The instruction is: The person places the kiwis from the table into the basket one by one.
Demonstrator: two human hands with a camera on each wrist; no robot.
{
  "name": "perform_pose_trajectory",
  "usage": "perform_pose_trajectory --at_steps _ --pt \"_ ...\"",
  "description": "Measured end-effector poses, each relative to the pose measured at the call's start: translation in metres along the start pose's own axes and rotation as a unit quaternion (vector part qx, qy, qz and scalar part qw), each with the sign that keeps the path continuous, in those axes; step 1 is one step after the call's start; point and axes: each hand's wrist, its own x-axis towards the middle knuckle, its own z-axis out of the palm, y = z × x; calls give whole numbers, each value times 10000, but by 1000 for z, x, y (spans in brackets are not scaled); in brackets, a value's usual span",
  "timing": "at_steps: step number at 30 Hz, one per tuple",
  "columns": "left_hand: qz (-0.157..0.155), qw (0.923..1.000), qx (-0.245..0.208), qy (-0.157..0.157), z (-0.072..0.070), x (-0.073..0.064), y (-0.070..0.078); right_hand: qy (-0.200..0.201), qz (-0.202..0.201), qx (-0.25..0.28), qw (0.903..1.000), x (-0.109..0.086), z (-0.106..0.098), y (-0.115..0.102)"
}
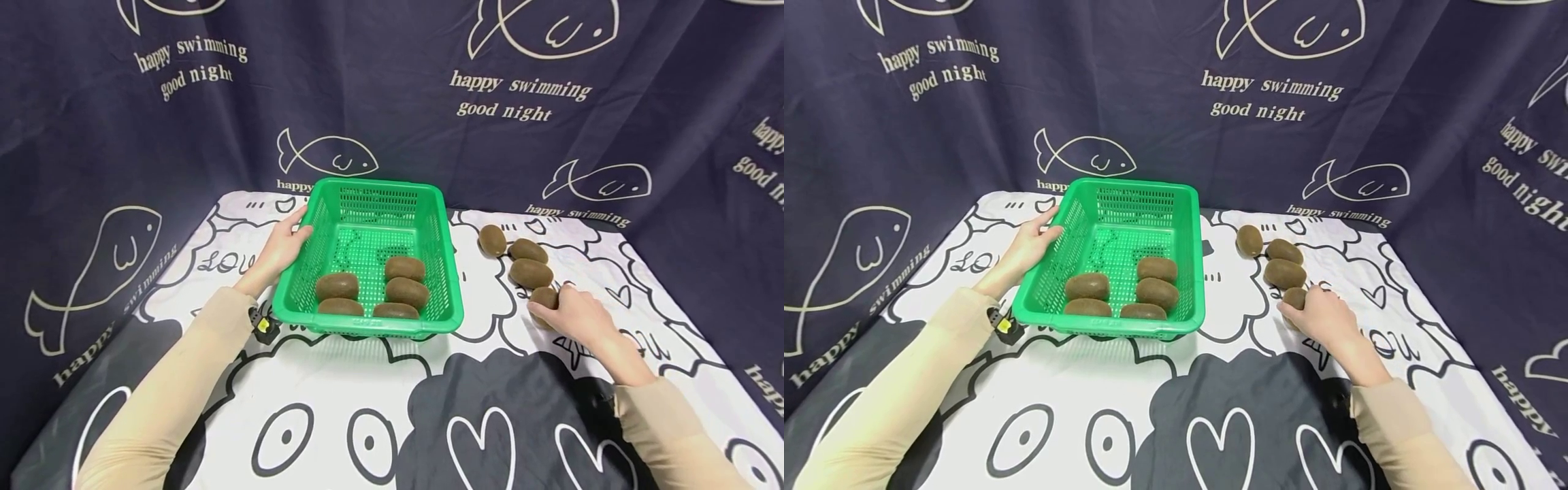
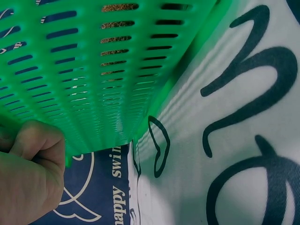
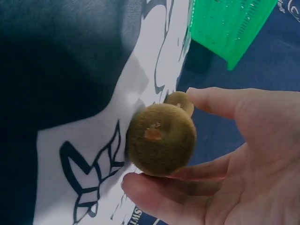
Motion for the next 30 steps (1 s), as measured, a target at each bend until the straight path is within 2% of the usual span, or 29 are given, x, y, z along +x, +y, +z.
perform_pose_trajectory --at_steps 9,16,30 --pt "-12 10000 -9 -10 1 0 -1 120 40 244 9996 8 9 4" --pt "29 10000 -14 26 1 0 -2 101 132 327 9993 8 8 1" --pt "18 9999 133 60 1 -1 -1 499 -313 502 9970 5 -1 -24"
